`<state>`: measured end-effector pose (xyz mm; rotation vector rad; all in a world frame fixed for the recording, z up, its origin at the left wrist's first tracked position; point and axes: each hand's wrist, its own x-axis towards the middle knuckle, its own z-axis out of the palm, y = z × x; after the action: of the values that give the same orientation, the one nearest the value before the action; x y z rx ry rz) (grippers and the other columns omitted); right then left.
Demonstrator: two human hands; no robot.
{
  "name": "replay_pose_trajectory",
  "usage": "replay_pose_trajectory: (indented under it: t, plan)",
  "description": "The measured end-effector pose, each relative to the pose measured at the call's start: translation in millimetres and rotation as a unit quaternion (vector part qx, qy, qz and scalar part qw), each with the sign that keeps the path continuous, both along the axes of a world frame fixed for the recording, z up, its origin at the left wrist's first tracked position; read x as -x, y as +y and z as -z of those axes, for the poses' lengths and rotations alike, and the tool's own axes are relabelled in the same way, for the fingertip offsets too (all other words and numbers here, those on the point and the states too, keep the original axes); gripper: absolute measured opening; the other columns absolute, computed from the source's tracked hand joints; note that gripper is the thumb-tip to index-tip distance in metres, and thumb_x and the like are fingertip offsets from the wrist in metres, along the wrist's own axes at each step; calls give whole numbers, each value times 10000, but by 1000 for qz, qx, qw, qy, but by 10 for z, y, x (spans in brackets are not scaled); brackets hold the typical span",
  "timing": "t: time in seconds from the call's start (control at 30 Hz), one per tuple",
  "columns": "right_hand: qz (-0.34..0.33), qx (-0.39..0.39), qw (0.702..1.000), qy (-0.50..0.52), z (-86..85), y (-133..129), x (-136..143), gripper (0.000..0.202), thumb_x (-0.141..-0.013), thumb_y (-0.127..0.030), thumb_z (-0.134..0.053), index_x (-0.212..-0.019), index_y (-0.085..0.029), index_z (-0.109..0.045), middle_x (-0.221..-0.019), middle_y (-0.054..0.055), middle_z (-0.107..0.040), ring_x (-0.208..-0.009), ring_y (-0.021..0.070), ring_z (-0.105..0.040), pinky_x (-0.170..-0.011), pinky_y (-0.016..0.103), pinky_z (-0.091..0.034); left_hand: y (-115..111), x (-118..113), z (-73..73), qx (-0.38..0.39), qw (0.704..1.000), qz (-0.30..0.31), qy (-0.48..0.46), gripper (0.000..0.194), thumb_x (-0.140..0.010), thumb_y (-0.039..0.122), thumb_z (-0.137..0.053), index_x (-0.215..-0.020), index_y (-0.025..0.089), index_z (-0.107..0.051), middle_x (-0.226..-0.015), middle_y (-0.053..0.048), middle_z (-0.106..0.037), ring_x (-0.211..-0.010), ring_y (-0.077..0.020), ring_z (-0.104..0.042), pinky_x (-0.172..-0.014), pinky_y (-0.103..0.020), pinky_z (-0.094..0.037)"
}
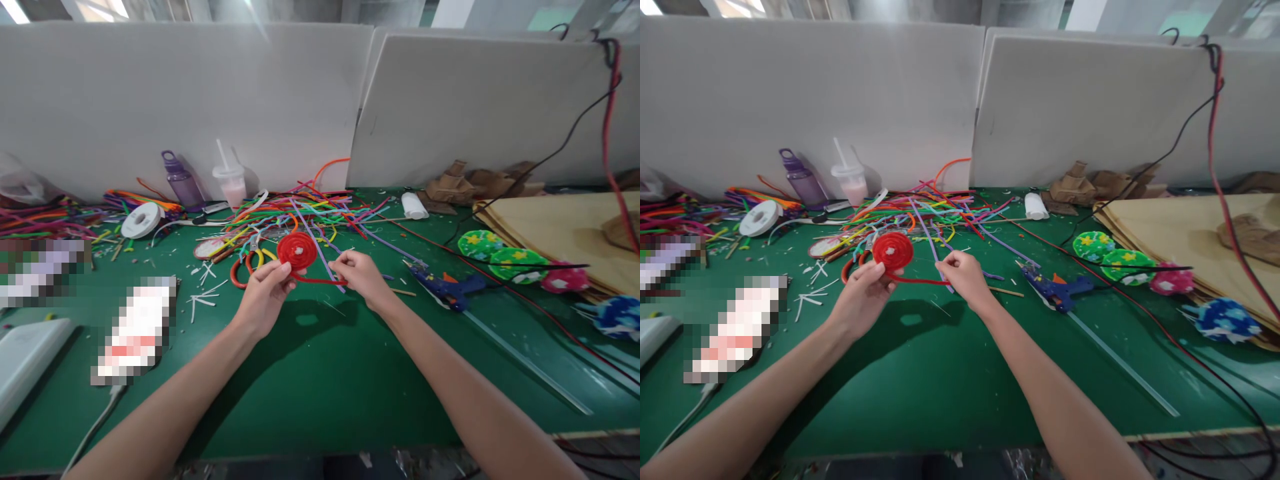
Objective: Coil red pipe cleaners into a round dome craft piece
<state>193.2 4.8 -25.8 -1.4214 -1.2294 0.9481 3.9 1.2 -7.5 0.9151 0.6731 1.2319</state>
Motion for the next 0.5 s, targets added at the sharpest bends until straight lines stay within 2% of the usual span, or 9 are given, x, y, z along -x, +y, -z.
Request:
replay_pose_trajectory:
  t: [0.17, 0.27, 0.37, 0.5]
  plan:
    - [29, -8, 999, 30, -83, 19, -117, 217, -697, -363, -644, -635, -187, -532, -488, -44, -516, -425, 81, -423, -409, 217, -282, 4, 13, -3, 22, 1000, 3, -7, 210, -583, 311, -839, -698, 182, -719, -689, -15, -712, -654, -104, -638, -558, -170, -477]
    - [35, -20, 998, 43, -107, 19, -133, 237, -694, -375, -664, -632, -185, -537, -487, -40, -518, -414, 75, -405, -407, 217, -278, -4, 22, 5, 25, 999, 24, 5, 205, -590, 317, -833, -691, 183, -715, -658, -18, -700, -629, -112, -641, -563, -183, -494]
    - [21, -46, 996, 76, -122, 14, -119, 264, -701, -404, -682, -641, -181, -554, -491, -37, -515, -421, 73, -398, -410, 216, -278, -9, 33, 14, 22, 998, 52, 12, 204, -591, 322, -830, -667, 177, -708, -635, -21, -688, -604, -115, -637, -599, -201, -519]
    - [-23, -52, 983, 174, -175, -1, -108, 375, -732, -536, -651, -662, -170, -606, -507, -23, -499, -457, 87, -435, -414, 217, -265, -5, 47, 17, 10, 996, 82, 27, 218, -584, 344, -829, -639, 171, -707, -626, -35, -680, -598, -122, -630, -586, -205, -520]
